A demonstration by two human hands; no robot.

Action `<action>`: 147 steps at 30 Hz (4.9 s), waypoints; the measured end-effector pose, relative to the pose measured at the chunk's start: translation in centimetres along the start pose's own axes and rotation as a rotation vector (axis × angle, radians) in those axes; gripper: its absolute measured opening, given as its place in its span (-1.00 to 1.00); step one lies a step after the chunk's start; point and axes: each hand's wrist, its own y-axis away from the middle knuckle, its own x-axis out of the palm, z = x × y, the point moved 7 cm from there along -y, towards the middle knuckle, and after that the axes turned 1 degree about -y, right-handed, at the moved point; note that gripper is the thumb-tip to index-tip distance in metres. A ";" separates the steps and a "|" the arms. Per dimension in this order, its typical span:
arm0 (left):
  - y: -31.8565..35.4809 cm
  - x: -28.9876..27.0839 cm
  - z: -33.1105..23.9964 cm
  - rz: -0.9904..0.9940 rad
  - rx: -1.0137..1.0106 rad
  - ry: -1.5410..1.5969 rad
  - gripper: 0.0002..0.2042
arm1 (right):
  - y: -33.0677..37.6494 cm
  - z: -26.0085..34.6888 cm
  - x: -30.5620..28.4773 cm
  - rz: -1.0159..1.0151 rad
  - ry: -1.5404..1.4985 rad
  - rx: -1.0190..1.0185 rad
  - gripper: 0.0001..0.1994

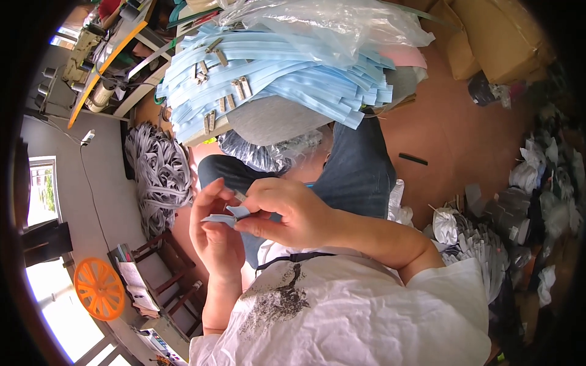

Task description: Attaching metal clips to light blue bag straps by hand.

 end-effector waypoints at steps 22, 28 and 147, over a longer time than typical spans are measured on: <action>1.2 -2.0 0.7 -0.067 -0.130 -0.107 -0.74 | 1.7 -2.7 -1.9 0.012 -0.540 0.323 -0.75; 1.4 -1.4 0.7 0.000 -0.136 -0.114 -0.77 | 1.6 -2.9 -1.9 -0.002 -0.580 0.238 -0.74; 1.6 0.6 -0.3 0.249 -0.136 -0.700 -0.94 | -2.6 -0.9 -2.2 0.409 -0.210 0.341 -0.64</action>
